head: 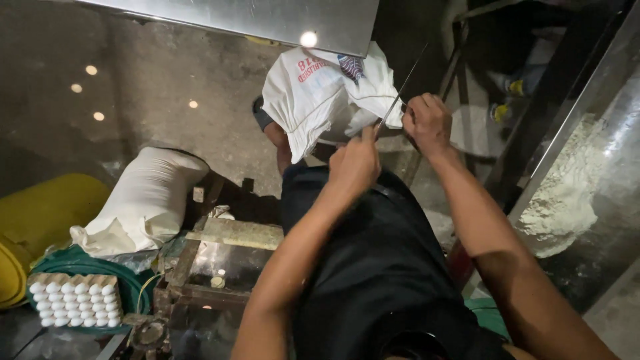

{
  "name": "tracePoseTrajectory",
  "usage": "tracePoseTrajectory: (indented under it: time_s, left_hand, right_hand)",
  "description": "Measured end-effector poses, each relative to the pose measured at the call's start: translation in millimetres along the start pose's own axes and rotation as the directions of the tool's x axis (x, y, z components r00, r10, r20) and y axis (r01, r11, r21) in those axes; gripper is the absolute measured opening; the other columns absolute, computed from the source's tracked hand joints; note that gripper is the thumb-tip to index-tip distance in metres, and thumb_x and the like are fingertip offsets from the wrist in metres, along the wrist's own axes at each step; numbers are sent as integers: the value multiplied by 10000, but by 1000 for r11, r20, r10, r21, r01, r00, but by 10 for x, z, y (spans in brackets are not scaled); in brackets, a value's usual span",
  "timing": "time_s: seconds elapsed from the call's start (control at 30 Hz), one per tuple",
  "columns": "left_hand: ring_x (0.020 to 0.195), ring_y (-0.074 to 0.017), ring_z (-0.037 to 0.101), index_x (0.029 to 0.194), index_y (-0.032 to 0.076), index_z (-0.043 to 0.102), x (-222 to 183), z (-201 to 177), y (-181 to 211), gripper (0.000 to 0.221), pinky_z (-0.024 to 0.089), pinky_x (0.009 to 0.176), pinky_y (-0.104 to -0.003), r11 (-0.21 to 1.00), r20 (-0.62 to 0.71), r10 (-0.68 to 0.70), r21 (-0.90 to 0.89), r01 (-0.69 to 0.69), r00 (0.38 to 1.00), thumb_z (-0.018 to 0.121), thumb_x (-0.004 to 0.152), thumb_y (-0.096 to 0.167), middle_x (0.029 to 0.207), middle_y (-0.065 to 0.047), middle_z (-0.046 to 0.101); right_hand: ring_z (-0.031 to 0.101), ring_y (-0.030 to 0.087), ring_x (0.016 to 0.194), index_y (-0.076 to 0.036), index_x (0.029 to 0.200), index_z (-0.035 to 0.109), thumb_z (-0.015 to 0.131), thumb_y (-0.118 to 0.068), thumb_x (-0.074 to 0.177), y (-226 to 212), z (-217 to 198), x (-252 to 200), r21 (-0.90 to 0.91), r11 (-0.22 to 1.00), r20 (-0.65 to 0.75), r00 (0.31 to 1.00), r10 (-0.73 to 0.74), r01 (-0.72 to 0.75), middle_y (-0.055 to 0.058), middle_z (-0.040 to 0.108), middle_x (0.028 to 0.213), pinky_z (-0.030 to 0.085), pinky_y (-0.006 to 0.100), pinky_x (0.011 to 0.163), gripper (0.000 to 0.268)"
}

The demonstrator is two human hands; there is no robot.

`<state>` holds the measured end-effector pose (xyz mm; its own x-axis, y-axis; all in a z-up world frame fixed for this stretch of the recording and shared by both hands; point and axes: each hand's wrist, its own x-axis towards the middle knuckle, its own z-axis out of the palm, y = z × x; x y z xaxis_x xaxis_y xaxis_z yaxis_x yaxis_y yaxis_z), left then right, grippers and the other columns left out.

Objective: The person is opening a bag of flour by untying the string and using a knife to cut the stitching.

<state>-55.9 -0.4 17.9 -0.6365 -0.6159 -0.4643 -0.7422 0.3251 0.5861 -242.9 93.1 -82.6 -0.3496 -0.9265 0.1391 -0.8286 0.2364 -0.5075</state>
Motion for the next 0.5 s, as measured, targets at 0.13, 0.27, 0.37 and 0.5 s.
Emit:
tracePoseTrajectory:
  time_s: [0.13, 0.27, 0.37, 0.5]
  left_hand:
    - [888, -480, 702, 1131, 42, 566, 369, 218, -14, 225, 537, 782, -599, 999, 86, -13, -46, 17, 996, 494, 1023, 226, 952, -275, 726]
    - [927, -472, 708, 1118, 25, 580, 440, 367, -50, 245, 544, 815, -581, 1000, 137, -8, -26, 11, 991, 476, 1017, 223, 966, -274, 733]
    - [914, -470, 710, 1132, 39, 584, 326, 343, -78, 235, 544, 814, -583, 1000, 148, -1, -5, 2, 989, 507, 979, 201, 967, -268, 735]
    - [860, -495, 689, 1262, 98, 553, -177, -166, 48, 344, 542, 748, -601, 999, 163, -31, -23, 35, 986, 554, 927, 176, 954, -270, 718]
  right_hand:
    - [604, 355, 847, -64, 867, 593, 735, -8, 794, 51, 13, -5, 9, 1000, 22, 1000, 20, -20, 122, 576, 865, 481, 469, 722, 169]
    - [594, 351, 851, -68, 856, 580, 717, -27, 793, 75, 47, -12, 9, 1000, 10, 1000, -1, 1, 123, 563, 864, 491, 465, 725, 156]
    - [582, 351, 841, -59, 833, 561, 712, -26, 785, 85, 70, -12, -36, 999, 34, 999, -14, 15, 130, 545, 852, 480, 468, 710, 162]
    - [581, 357, 850, -58, 815, 557, 703, -37, 763, 93, 45, -65, -124, 992, 8, 999, -33, 34, 133, 542, 866, 471, 475, 703, 157]
